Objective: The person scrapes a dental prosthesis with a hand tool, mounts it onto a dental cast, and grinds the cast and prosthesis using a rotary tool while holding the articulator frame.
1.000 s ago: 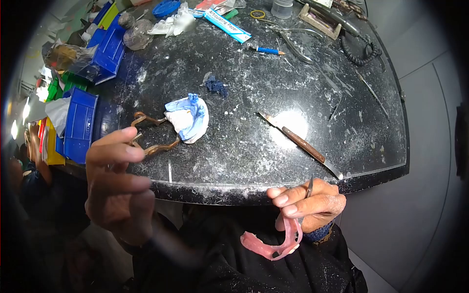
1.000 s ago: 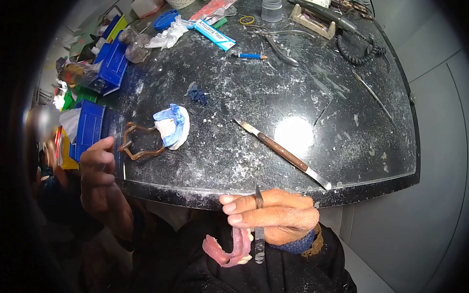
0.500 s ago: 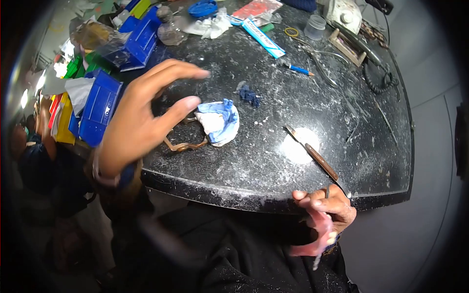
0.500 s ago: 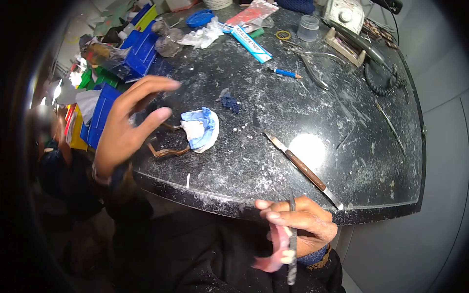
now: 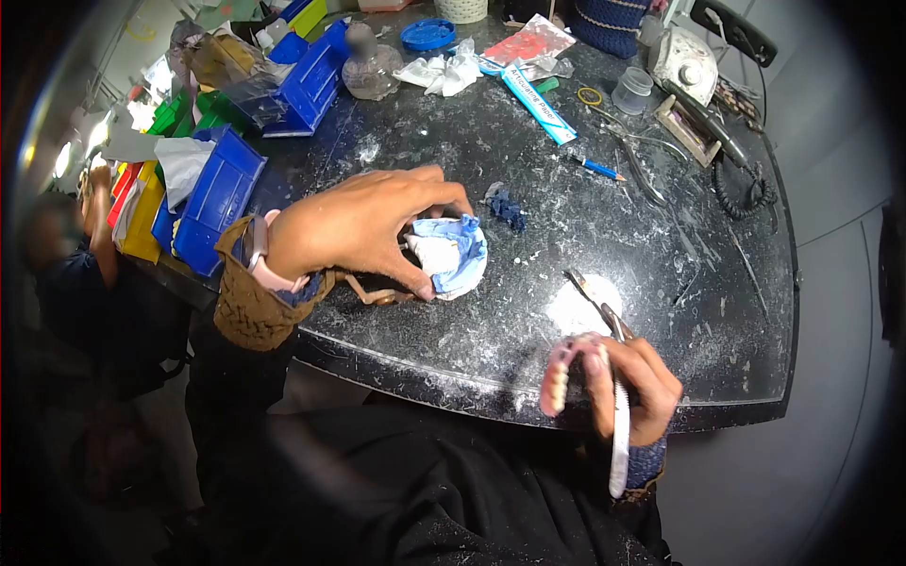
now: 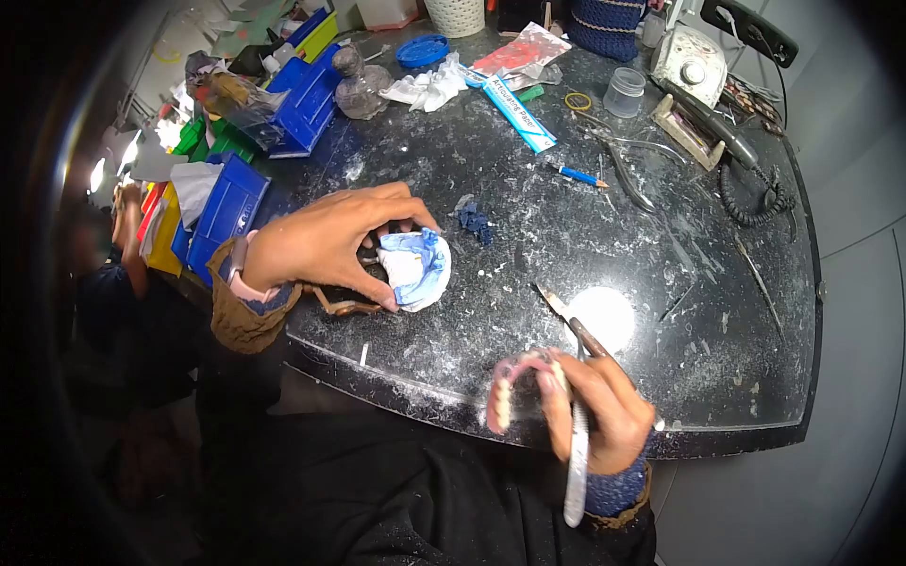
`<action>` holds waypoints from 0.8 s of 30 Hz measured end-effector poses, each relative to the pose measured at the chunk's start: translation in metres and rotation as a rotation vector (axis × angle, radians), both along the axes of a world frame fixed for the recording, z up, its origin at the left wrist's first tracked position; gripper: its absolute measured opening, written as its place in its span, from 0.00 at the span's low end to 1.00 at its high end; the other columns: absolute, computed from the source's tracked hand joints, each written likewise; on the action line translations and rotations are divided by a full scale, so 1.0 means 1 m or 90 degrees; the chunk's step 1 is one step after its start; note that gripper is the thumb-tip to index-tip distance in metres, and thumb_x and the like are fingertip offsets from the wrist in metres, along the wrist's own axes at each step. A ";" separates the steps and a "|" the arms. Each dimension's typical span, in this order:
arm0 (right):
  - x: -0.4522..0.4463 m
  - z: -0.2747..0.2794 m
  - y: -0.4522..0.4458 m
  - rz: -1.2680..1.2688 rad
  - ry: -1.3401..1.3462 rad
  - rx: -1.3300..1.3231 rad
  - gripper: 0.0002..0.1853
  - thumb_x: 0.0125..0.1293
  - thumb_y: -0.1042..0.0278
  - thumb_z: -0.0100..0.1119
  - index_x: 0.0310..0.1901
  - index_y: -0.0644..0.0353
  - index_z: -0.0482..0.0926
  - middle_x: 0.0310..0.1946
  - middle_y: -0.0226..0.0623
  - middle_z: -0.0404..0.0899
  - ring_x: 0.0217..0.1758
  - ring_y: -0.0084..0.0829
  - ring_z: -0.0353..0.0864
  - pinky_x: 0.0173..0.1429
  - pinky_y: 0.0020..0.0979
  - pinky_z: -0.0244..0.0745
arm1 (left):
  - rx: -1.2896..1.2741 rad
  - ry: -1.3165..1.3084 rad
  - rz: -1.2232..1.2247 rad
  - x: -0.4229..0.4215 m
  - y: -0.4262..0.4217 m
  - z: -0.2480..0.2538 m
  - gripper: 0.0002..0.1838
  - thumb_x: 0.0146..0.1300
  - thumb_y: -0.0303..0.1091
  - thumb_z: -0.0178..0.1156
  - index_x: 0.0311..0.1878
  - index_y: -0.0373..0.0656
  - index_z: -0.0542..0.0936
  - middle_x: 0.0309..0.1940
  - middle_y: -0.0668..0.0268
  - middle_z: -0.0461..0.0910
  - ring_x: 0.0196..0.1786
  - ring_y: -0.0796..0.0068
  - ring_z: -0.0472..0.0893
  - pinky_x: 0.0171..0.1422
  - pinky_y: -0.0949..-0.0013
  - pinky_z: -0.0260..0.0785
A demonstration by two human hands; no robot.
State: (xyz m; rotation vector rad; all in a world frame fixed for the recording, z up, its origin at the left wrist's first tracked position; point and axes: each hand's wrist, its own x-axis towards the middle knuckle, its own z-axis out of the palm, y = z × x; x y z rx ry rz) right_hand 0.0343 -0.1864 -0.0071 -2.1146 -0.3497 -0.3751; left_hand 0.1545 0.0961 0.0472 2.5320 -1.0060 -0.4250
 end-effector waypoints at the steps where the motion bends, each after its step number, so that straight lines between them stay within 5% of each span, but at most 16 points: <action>1: 0.000 0.001 0.003 -0.020 0.019 -0.056 0.13 0.53 0.76 0.66 0.41 0.65 0.81 0.25 0.38 0.77 0.24 0.24 0.78 0.27 0.24 0.71 | -0.008 -0.002 0.009 -0.002 0.000 0.000 0.35 0.35 0.40 0.75 0.49 0.42 0.72 0.40 0.63 0.72 0.44 0.62 0.74 0.48 0.64 0.67; 7: 0.015 0.015 -0.035 -0.168 -0.133 -0.199 0.20 0.49 0.67 0.71 0.45 0.63 0.80 0.30 0.38 0.76 0.28 0.29 0.77 0.31 0.27 0.72 | -0.038 -0.053 0.099 -0.025 -0.005 0.001 0.32 0.34 0.39 0.74 0.45 0.41 0.72 0.42 0.62 0.73 0.49 0.60 0.74 0.52 0.63 0.66; 9: 0.018 0.019 -0.056 -0.270 -0.061 -0.289 0.19 0.52 0.68 0.68 0.47 0.59 0.80 0.31 0.39 0.76 0.31 0.30 0.78 0.32 0.28 0.72 | -0.094 0.004 0.169 -0.034 -0.007 0.000 0.33 0.34 0.31 0.76 0.46 0.39 0.70 0.42 0.61 0.73 0.47 0.66 0.76 0.51 0.66 0.68; 11: 0.023 0.008 -0.083 -0.278 -0.065 -0.386 0.20 0.55 0.75 0.62 0.52 0.55 0.77 0.34 0.39 0.75 0.31 0.31 0.79 0.34 0.31 0.73 | -0.213 0.149 0.264 -0.043 -0.006 -0.005 0.34 0.34 0.27 0.76 0.47 0.39 0.69 0.41 0.61 0.73 0.46 0.69 0.76 0.50 0.68 0.69; 14: 0.029 0.006 -0.090 -0.345 0.027 -0.431 0.27 0.54 0.84 0.55 0.57 0.53 0.74 0.41 0.42 0.74 0.38 0.35 0.80 0.40 0.33 0.75 | -0.345 0.125 0.325 -0.059 -0.007 -0.015 0.32 0.39 0.27 0.75 0.46 0.40 0.67 0.41 0.58 0.77 0.43 0.70 0.79 0.48 0.67 0.69; 16: 0.030 0.007 -0.086 -0.365 -0.071 -0.428 0.31 0.52 0.88 0.51 0.59 0.51 0.72 0.45 0.44 0.73 0.44 0.37 0.78 0.45 0.35 0.74 | -0.374 0.025 0.346 -0.066 -0.005 -0.022 0.25 0.47 0.26 0.71 0.47 0.37 0.69 0.38 0.60 0.79 0.37 0.78 0.79 0.39 0.71 0.72; 17: 0.031 0.009 -0.081 -0.374 -0.121 -0.424 0.34 0.51 0.90 0.49 0.61 0.50 0.71 0.47 0.45 0.72 0.47 0.38 0.77 0.47 0.36 0.74 | -0.403 0.120 0.402 -0.070 -0.006 -0.017 0.23 0.48 0.26 0.70 0.46 0.36 0.71 0.37 0.61 0.79 0.35 0.80 0.79 0.36 0.73 0.72; 20: 0.022 0.028 -0.038 -0.143 -0.186 -0.268 0.22 0.49 0.85 0.58 0.48 0.58 0.79 0.47 0.47 0.73 0.48 0.43 0.73 0.52 0.36 0.70 | -0.509 0.303 0.495 -0.085 -0.009 -0.003 0.13 0.56 0.25 0.65 0.43 0.33 0.76 0.33 0.65 0.81 0.29 0.87 0.77 0.23 0.83 0.69; 22: 0.018 0.024 -0.011 0.034 -0.127 -0.301 0.18 0.48 0.75 0.66 0.45 0.56 0.80 0.44 0.39 0.76 0.48 0.39 0.74 0.51 0.37 0.69 | -0.568 0.362 0.489 -0.097 -0.013 -0.001 0.15 0.54 0.25 0.66 0.45 0.34 0.76 0.35 0.64 0.81 0.31 0.86 0.78 0.26 0.82 0.71; 24: 0.021 0.011 0.008 0.041 -0.095 -0.307 0.17 0.49 0.72 0.65 0.44 0.55 0.80 0.43 0.30 0.78 0.47 0.33 0.74 0.50 0.33 0.67 | -0.614 0.376 0.494 -0.110 -0.022 0.000 0.19 0.52 0.25 0.67 0.47 0.34 0.74 0.37 0.63 0.80 0.33 0.86 0.78 0.26 0.82 0.71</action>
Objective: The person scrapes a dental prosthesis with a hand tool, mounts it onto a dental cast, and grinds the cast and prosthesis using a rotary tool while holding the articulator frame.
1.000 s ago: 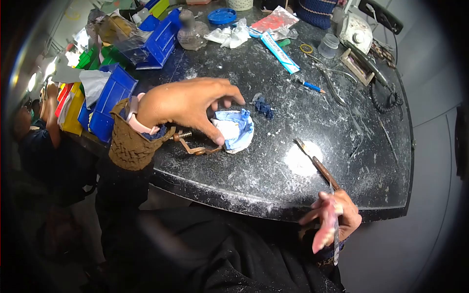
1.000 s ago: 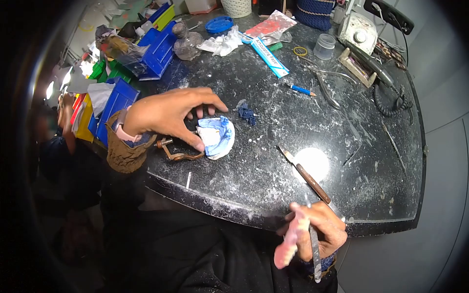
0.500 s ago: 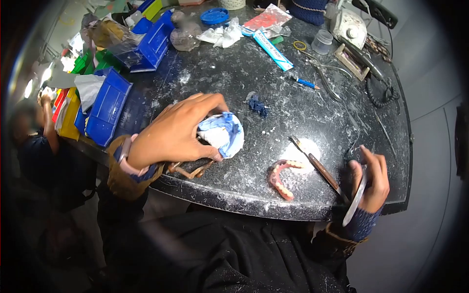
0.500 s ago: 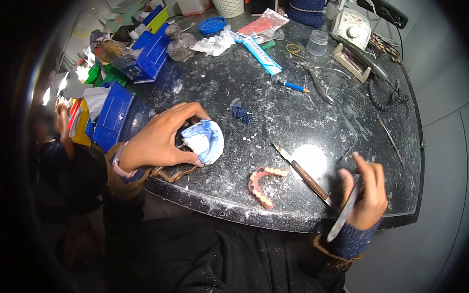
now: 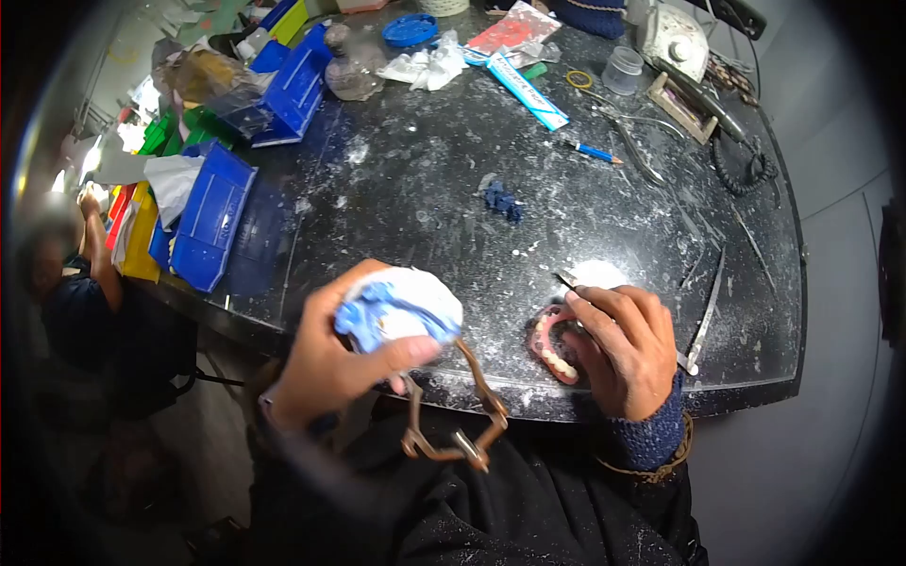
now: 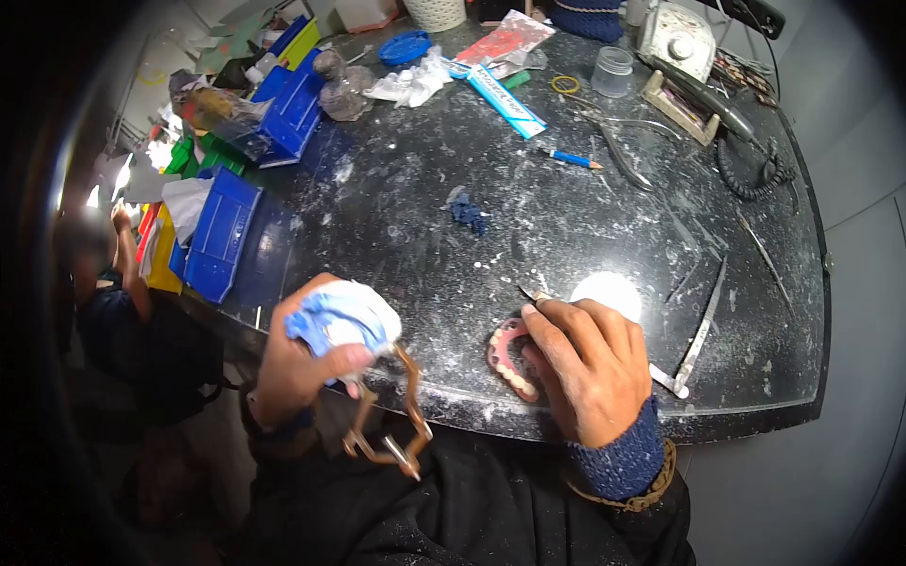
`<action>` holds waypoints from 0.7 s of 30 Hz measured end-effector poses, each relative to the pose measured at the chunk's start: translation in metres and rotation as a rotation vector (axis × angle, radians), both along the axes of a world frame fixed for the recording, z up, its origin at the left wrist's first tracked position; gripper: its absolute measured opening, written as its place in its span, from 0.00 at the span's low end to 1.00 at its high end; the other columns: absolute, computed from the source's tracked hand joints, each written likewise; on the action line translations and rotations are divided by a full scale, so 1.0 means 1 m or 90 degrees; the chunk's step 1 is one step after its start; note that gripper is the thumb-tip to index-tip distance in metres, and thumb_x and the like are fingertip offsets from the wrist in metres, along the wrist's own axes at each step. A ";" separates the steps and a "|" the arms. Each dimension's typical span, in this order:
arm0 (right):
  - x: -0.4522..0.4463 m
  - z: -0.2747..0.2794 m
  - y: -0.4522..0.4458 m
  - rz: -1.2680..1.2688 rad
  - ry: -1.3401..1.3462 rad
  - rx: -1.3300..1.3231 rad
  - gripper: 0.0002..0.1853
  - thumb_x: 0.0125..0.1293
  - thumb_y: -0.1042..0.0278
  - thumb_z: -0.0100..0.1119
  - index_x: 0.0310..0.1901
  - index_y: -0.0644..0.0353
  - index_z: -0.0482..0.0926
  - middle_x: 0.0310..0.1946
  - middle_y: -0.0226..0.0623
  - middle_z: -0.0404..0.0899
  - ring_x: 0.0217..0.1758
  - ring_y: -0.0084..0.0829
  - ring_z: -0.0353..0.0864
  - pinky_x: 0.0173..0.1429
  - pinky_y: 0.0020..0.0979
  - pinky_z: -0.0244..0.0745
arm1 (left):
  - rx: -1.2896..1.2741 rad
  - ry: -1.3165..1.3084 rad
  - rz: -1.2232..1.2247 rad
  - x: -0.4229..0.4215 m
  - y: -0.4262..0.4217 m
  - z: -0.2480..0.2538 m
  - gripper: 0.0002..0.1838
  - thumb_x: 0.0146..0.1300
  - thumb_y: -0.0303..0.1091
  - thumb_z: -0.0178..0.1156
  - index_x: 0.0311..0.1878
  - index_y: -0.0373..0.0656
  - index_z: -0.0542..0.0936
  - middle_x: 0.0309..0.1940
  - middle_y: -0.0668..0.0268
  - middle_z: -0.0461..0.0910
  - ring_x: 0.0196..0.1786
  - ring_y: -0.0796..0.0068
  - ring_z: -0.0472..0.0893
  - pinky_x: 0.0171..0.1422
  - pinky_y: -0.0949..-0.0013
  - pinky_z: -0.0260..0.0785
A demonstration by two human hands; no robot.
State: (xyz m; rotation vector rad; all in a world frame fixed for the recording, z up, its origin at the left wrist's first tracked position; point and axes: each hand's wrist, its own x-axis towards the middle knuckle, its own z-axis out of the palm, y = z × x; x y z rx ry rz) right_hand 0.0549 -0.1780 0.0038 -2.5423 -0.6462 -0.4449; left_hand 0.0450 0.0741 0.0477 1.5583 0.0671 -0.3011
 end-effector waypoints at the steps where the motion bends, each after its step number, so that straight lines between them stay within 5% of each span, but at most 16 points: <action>1: 0.001 -0.004 0.005 -0.002 -0.001 0.004 0.17 0.49 0.72 0.65 0.43 0.54 0.80 0.42 0.28 0.78 0.46 0.32 0.74 0.50 0.32 0.67 | -0.031 -0.002 0.031 -0.007 -0.006 -0.001 0.24 0.50 0.24 0.68 0.50 0.35 0.70 0.37 0.62 0.79 0.33 0.86 0.78 0.26 0.83 0.71; 8: 0.002 -0.008 0.005 -0.022 -0.082 0.006 0.15 0.47 0.76 0.66 0.40 0.58 0.81 0.32 0.32 0.75 0.37 0.33 0.73 0.39 0.31 0.67 | -0.161 -0.035 -0.002 -0.029 -0.026 -0.028 0.26 0.56 0.24 0.64 0.53 0.39 0.60 0.35 0.60 0.78 0.25 0.84 0.78 0.22 0.82 0.69; 13: -0.008 0.002 0.001 -0.094 -0.061 0.213 0.12 0.51 0.86 0.61 0.40 0.66 0.79 0.31 0.42 0.73 0.32 0.32 0.75 0.36 0.28 0.71 | -0.190 0.002 -0.003 -0.035 -0.041 -0.029 0.24 0.59 0.24 0.61 0.54 0.40 0.59 0.34 0.59 0.77 0.24 0.83 0.78 0.21 0.81 0.69; 17: -0.029 0.020 -0.014 0.023 0.020 0.356 0.10 0.53 0.84 0.62 0.39 0.69 0.79 0.31 0.44 0.76 0.32 0.29 0.77 0.34 0.25 0.72 | -0.172 -0.019 -0.072 -0.043 -0.047 -0.039 0.29 0.59 0.20 0.57 0.60 0.39 0.54 0.44 0.56 0.74 0.34 0.76 0.81 0.30 0.76 0.76; 21: -0.047 0.016 0.001 0.131 0.128 0.400 0.13 0.48 0.81 0.69 0.37 0.70 0.79 0.29 0.43 0.77 0.34 0.34 0.83 0.40 0.30 0.80 | -0.142 -0.092 -0.103 -0.053 -0.064 -0.046 0.32 0.59 0.18 0.57 0.64 0.38 0.54 0.48 0.58 0.73 0.41 0.82 0.78 0.38 0.80 0.73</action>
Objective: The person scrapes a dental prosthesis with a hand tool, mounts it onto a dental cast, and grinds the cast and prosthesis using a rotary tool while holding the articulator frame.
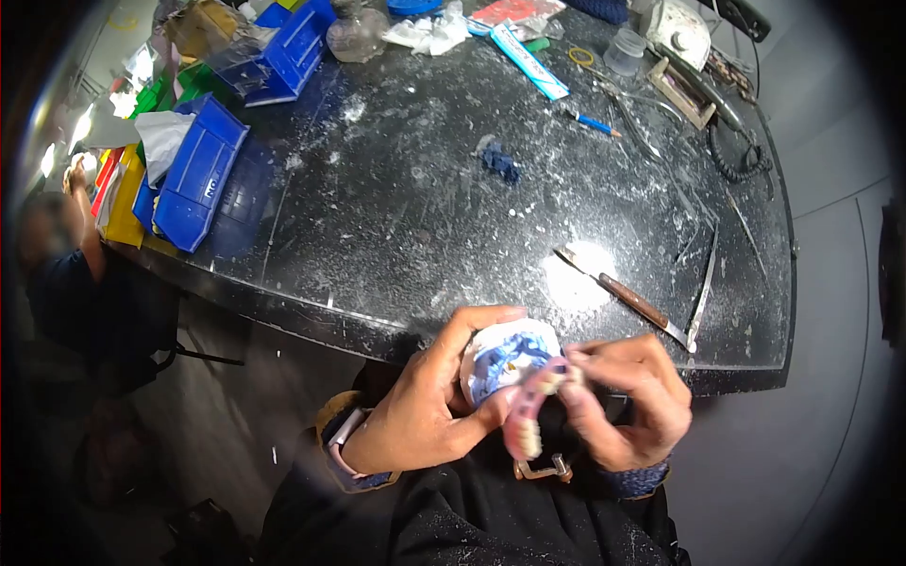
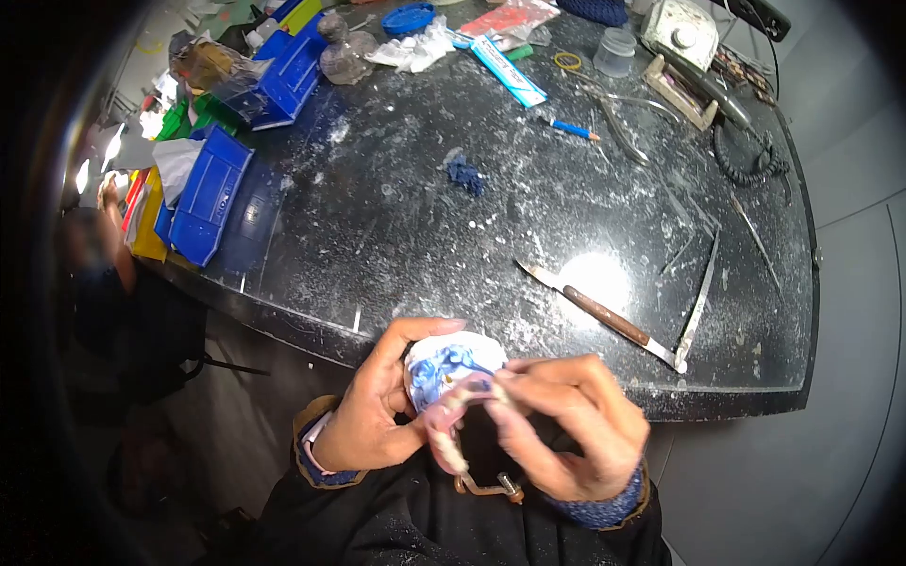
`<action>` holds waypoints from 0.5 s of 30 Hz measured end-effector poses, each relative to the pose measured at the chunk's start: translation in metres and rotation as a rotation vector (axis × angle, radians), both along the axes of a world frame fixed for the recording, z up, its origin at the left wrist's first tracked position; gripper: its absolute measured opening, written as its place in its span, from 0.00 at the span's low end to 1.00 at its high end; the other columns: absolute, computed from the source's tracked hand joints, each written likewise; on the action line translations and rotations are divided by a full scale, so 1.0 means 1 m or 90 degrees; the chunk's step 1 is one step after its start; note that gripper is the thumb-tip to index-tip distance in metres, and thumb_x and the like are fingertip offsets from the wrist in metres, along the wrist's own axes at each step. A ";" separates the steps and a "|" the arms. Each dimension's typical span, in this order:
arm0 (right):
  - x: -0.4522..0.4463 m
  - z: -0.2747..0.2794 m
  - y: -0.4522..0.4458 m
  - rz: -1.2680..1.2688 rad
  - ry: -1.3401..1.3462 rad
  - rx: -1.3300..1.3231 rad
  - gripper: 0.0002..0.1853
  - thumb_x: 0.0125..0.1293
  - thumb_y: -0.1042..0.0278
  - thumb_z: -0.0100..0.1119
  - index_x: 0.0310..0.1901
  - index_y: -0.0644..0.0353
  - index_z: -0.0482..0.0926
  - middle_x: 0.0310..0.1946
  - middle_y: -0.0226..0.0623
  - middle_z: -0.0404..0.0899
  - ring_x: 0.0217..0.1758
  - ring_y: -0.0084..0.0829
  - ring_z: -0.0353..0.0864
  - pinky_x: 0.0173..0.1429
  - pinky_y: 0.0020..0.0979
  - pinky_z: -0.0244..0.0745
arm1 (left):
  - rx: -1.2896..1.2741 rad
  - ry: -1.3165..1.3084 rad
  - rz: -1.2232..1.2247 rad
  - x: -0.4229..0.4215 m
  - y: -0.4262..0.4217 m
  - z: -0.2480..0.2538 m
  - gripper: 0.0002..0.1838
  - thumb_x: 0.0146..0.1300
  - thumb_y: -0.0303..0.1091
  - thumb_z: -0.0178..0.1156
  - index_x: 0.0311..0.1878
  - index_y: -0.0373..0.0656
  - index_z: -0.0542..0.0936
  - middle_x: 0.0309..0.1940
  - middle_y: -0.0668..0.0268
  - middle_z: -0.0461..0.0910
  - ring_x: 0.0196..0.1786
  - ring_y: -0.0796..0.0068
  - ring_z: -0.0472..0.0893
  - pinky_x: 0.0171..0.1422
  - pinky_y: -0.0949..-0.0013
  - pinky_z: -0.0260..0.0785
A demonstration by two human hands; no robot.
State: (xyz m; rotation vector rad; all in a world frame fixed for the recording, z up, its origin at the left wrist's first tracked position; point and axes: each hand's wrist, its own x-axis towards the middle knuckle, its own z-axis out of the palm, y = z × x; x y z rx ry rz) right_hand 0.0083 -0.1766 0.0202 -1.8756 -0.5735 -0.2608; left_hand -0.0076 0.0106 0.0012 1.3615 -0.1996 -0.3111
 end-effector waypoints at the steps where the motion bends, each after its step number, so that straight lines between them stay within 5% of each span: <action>1: -0.002 -0.005 0.001 -0.004 -0.005 0.001 0.13 0.47 0.81 0.70 0.36 0.70 0.79 0.29 0.43 0.77 0.34 0.35 0.83 0.40 0.31 0.81 | 0.019 0.003 -0.018 -0.004 0.002 -0.002 0.32 0.58 0.20 0.59 0.64 0.37 0.58 0.48 0.59 0.75 0.47 0.79 0.76 0.46 0.76 0.72; 8: -0.018 -0.010 0.002 -0.058 -0.026 -0.043 0.13 0.45 0.80 0.72 0.34 0.68 0.79 0.27 0.42 0.76 0.34 0.36 0.84 0.36 0.31 0.81 | 0.101 -0.051 -0.050 -0.018 -0.001 -0.006 0.35 0.57 0.18 0.58 0.66 0.32 0.53 0.52 0.57 0.71 0.51 0.77 0.75 0.48 0.77 0.71; 14: -0.027 -0.012 0.001 -0.068 -0.050 -0.053 0.13 0.44 0.80 0.73 0.32 0.68 0.79 0.26 0.40 0.75 0.32 0.36 0.83 0.35 0.30 0.81 | 0.084 0.002 -0.096 -0.023 0.007 0.008 0.46 0.47 0.26 0.69 0.67 0.30 0.52 0.55 0.55 0.69 0.55 0.74 0.73 0.53 0.73 0.70; 15: -0.028 -0.013 0.001 -0.064 -0.052 -0.040 0.13 0.43 0.79 0.73 0.30 0.67 0.79 0.25 0.39 0.75 0.31 0.36 0.83 0.34 0.30 0.81 | 0.084 -0.055 -0.104 -0.022 0.008 0.005 0.48 0.44 0.36 0.74 0.64 0.27 0.57 0.52 0.55 0.72 0.51 0.73 0.76 0.51 0.72 0.72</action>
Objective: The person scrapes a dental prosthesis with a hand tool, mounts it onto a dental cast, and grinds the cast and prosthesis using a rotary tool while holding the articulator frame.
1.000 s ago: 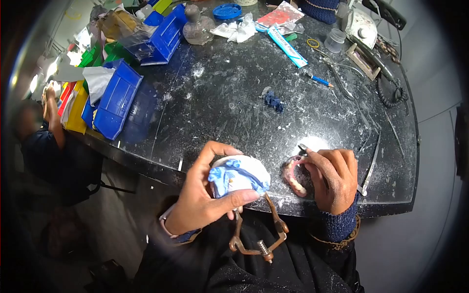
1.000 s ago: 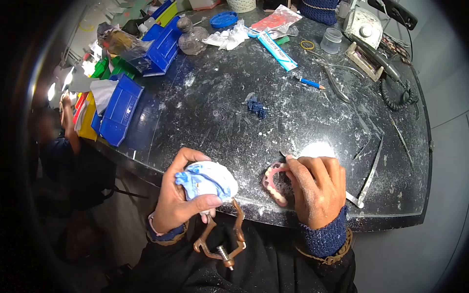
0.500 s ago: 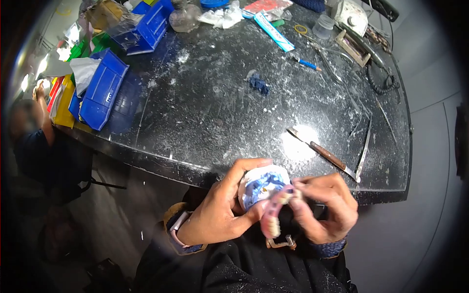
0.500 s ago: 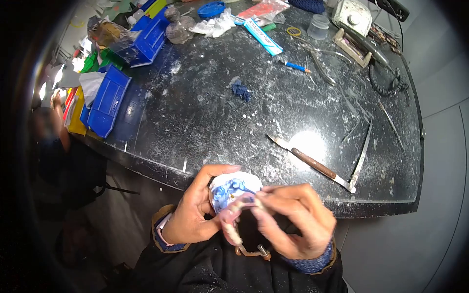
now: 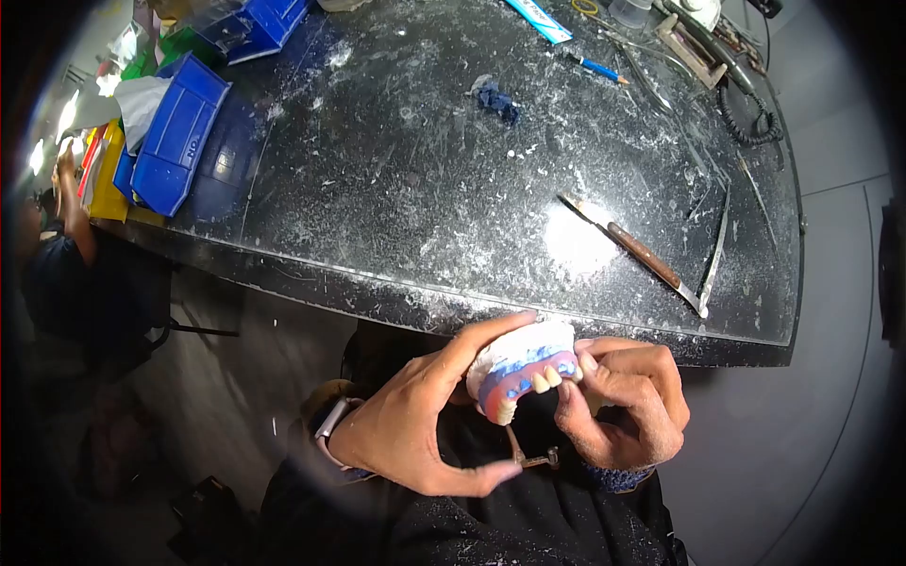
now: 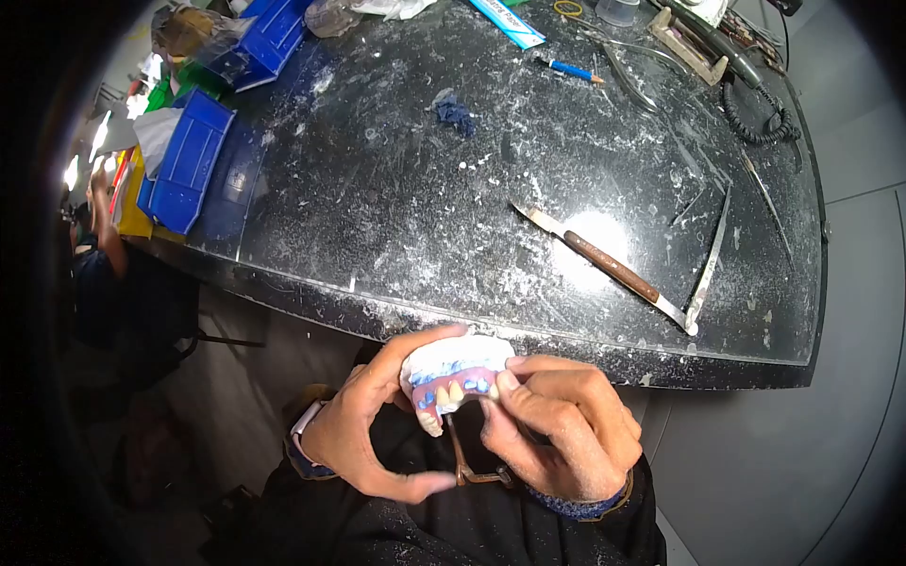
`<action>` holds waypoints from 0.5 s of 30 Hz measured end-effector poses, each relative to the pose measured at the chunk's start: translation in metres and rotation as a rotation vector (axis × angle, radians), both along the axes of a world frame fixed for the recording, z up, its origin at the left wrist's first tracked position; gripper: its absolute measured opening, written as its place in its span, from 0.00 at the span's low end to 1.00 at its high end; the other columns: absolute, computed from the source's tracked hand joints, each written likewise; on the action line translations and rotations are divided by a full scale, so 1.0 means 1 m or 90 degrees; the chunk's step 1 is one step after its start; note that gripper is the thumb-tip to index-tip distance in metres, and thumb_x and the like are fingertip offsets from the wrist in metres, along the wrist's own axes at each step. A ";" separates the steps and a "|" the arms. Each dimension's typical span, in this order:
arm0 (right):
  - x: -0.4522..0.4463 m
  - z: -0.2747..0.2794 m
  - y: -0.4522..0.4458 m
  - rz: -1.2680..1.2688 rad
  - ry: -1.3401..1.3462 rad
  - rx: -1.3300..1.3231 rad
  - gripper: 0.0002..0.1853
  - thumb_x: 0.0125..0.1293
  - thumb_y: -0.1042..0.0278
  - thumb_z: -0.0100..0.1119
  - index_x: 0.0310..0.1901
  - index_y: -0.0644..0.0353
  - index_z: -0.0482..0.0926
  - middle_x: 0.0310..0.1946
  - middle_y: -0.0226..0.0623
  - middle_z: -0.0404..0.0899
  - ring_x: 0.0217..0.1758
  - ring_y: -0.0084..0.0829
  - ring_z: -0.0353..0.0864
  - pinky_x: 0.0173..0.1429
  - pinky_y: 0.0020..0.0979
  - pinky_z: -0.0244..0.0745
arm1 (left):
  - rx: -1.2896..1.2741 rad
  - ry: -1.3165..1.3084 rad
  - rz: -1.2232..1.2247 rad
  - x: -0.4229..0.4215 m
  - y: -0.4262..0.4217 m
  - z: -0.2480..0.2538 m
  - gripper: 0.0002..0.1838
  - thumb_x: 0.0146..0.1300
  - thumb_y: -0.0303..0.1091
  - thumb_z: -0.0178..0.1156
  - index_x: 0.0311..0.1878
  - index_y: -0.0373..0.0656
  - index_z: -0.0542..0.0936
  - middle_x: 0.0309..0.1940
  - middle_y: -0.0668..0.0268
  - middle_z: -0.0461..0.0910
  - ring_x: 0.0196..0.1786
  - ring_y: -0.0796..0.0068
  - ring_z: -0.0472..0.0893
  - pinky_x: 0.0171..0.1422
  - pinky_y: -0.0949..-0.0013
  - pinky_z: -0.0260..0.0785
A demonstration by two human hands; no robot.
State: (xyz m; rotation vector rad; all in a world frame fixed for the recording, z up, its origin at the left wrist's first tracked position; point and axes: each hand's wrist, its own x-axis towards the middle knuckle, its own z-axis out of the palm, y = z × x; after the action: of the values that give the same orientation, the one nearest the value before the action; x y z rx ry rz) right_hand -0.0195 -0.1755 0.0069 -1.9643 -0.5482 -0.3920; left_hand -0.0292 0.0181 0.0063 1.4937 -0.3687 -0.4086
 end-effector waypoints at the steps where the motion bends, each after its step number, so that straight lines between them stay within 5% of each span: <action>1: -0.002 0.000 0.001 0.007 0.000 0.002 0.13 0.42 0.79 0.74 0.29 0.67 0.79 0.24 0.38 0.74 0.31 0.36 0.83 0.34 0.30 0.81 | -0.001 0.012 -0.008 -0.001 0.002 -0.002 0.47 0.45 0.39 0.74 0.63 0.26 0.59 0.51 0.54 0.73 0.50 0.73 0.77 0.51 0.72 0.72; 4: -0.010 -0.001 0.006 0.021 0.014 0.021 0.12 0.40 0.78 0.75 0.26 0.66 0.79 0.21 0.36 0.74 0.32 0.36 0.83 0.32 0.29 0.80 | -0.044 0.040 0.039 -0.010 0.002 -0.015 0.44 0.47 0.53 0.71 0.55 0.24 0.66 0.44 0.51 0.79 0.47 0.70 0.80 0.53 0.68 0.73; 9: -0.021 -0.011 0.008 0.071 -0.011 0.055 0.13 0.41 0.72 0.76 0.28 0.62 0.81 0.20 0.31 0.74 0.31 0.33 0.82 0.30 0.25 0.79 | -0.043 -0.138 0.154 -0.016 -0.006 -0.025 0.27 0.52 0.44 0.63 0.41 0.22 0.75 0.27 0.52 0.82 0.28 0.70 0.84 0.31 0.74 0.77; 11: -0.025 -0.014 0.000 0.151 0.085 0.085 0.20 0.41 0.66 0.77 0.35 0.61 0.80 0.35 0.37 0.76 0.44 0.34 0.79 0.41 0.29 0.78 | -0.056 -0.209 0.165 -0.014 -0.005 -0.030 0.27 0.49 0.44 0.61 0.38 0.22 0.77 0.24 0.52 0.82 0.21 0.70 0.82 0.24 0.74 0.75; 13: -0.034 -0.015 0.000 0.118 0.246 0.166 0.27 0.40 0.60 0.78 0.43 0.63 0.78 0.42 0.43 0.75 0.48 0.37 0.76 0.48 0.32 0.76 | -0.035 -0.250 0.160 -0.021 -0.002 -0.033 0.27 0.46 0.44 0.63 0.38 0.23 0.78 0.23 0.53 0.82 0.19 0.70 0.81 0.21 0.75 0.72; 15: -0.035 -0.025 -0.007 0.254 0.260 0.139 0.40 0.40 0.55 0.75 0.53 0.71 0.73 0.49 0.51 0.74 0.49 0.40 0.76 0.51 0.35 0.74 | -0.035 -0.239 0.158 -0.030 -0.002 -0.037 0.27 0.45 0.45 0.64 0.37 0.25 0.79 0.22 0.54 0.82 0.18 0.71 0.80 0.20 0.76 0.70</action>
State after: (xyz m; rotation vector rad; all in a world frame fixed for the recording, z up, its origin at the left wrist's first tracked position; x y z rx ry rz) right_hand -0.0545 -0.1825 -0.0181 -1.6150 -0.5855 0.1905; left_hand -0.0592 0.0157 -0.0302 1.5392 -0.4771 0.0817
